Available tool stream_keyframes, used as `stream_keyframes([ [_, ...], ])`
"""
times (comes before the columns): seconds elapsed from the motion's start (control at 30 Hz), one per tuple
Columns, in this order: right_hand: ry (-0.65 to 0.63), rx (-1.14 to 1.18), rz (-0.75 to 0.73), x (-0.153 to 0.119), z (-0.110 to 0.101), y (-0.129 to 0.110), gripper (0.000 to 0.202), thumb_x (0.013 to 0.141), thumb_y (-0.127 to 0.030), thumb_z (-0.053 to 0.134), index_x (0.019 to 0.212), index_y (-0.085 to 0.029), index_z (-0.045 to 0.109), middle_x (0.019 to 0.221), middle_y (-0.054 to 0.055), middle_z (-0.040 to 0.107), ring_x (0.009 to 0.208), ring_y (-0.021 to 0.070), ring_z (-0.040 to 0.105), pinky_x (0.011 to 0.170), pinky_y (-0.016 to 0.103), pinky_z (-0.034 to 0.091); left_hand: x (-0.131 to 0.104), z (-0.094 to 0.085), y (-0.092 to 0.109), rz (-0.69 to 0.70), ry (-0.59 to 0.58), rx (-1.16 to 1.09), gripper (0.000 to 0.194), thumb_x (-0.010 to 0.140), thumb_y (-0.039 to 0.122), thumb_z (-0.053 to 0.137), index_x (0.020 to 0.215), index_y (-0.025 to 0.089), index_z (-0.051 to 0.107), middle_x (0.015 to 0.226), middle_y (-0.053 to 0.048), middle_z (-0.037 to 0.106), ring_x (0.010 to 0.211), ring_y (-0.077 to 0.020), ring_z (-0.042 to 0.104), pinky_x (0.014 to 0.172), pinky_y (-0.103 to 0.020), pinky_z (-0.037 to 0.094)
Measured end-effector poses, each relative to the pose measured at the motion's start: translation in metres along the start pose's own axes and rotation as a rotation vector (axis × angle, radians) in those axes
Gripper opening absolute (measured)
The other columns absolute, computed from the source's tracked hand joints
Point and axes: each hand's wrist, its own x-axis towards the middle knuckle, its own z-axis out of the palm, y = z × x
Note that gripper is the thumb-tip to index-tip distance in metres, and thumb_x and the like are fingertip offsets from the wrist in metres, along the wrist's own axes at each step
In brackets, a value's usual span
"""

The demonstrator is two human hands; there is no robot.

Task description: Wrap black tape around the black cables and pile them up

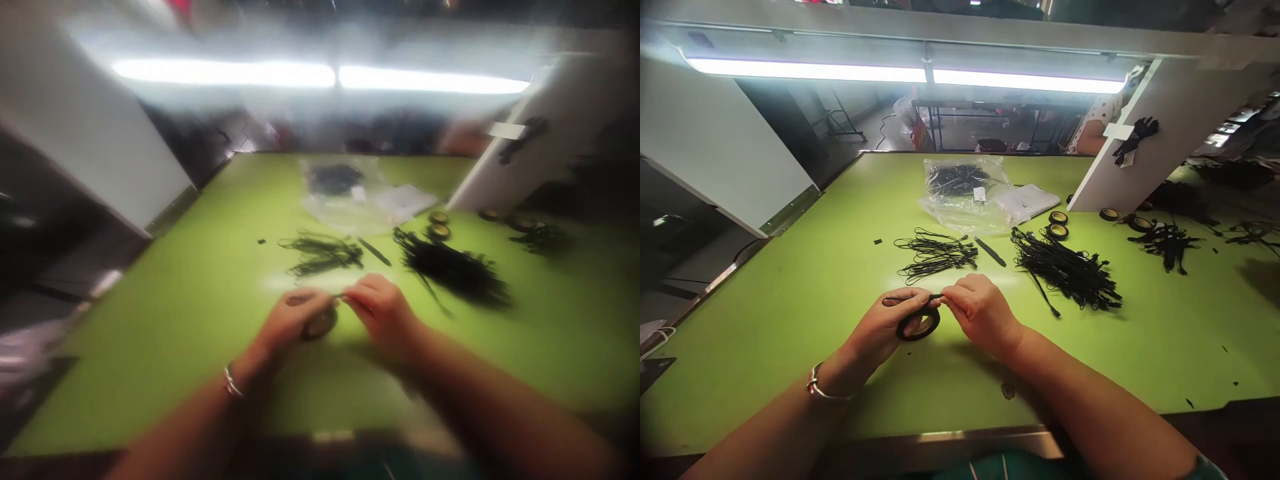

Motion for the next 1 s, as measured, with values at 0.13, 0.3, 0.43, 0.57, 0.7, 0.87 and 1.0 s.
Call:
stream_keyframes([
  [0.13,-0.111,0.112,0.125,0.002,-0.002,0.0,0.013,0.088,-0.022,0.058,0.082,-0.018,0.068,0.075,0.003,0.068,0.071,0.0148,0.058,0.069,0.027,0.045,0.0,-0.006,-0.004,0.16,0.069,0.22,0.021,0.081,0.032,0.068,0.075,0.012,0.071,0.052,0.001,0.051,0.047,-0.008,0.042,0.047,-0.022,0.034],
  [0.3,-0.485,0.409,0.415,0.01,-0.012,-0.001,0.03,0.091,-0.028,0.049,0.07,-0.016,0.066,0.065,0.001,0.067,0.061,0.0106,0.057,0.06,0.021,0.044,0.001,-0.013,-0.008,0.692,-0.004,0.688,0.009,0.083,0.014,0.063,0.083,0.016,0.073,0.085,-0.008,0.067,0.08,-0.0173,0.061,0.074,-0.03,0.051],
  [0.43,-0.487,0.526,0.486,0.012,-0.017,-0.004,0.025,0.088,-0.03,0.055,0.073,-0.015,0.068,0.059,-0.001,0.063,0.055,0.0095,0.054,0.055,0.021,0.042,0.002,-0.014,-0.006,0.773,-0.075,0.7,0.013,0.082,0.01,0.064,0.091,0.016,0.071,0.089,-0.008,0.066,0.081,-0.0165,0.061,0.074,-0.029,0.052],
  [0.57,-0.269,0.341,0.24,0.008,-0.013,0.0,0.018,0.087,-0.026,0.058,0.076,-0.016,0.069,0.063,0.0,0.064,0.057,0.0103,0.054,0.057,0.022,0.041,0.003,-0.015,-0.004,0.597,-0.053,0.642,0.012,0.082,0.015,0.065,0.092,0.016,0.071,0.092,-0.008,0.065,0.082,-0.0171,0.061,0.072,-0.029,0.051],
  [0.7,-0.065,-0.047,-0.117,0.003,-0.007,0.003,0.018,0.091,-0.023,0.056,0.079,-0.017,0.068,0.065,0.003,0.063,0.063,0.0138,0.051,0.065,0.027,0.04,0.001,-0.015,-0.002,0.383,-0.051,0.507,0.008,0.083,0.021,0.065,0.085,0.016,0.071,0.093,-0.008,0.065,0.073,-0.0138,0.058,0.06,-0.025,0.047],
  [0.87,0.04,-0.33,-0.263,0.003,-0.009,0.001,0.014,0.091,-0.018,0.055,0.083,-0.018,0.066,0.065,0.003,0.063,0.065,0.0156,0.048,0.068,0.03,0.039,-0.001,-0.011,0.003,0.151,-0.098,0.226,0.018,0.082,0.031,0.068,0.086,0.013,0.068,0.069,-0.001,0.056,0.054,-0.0072,0.043,0.047,-0.021,0.033],
  [1.0,0.028,-0.338,-0.228,0.001,-0.006,-0.002,0.018,0.091,-0.018,0.054,0.076,-0.017,0.064,0.063,0.003,0.061,0.065,0.0163,0.049,0.067,0.03,0.039,0.001,-0.009,0.002,0.219,-0.033,0.31,0.021,0.085,0.032,0.063,0.077,0.013,0.066,0.062,0.0,0.053,0.054,-0.0088,0.045,0.051,-0.024,0.037],
])
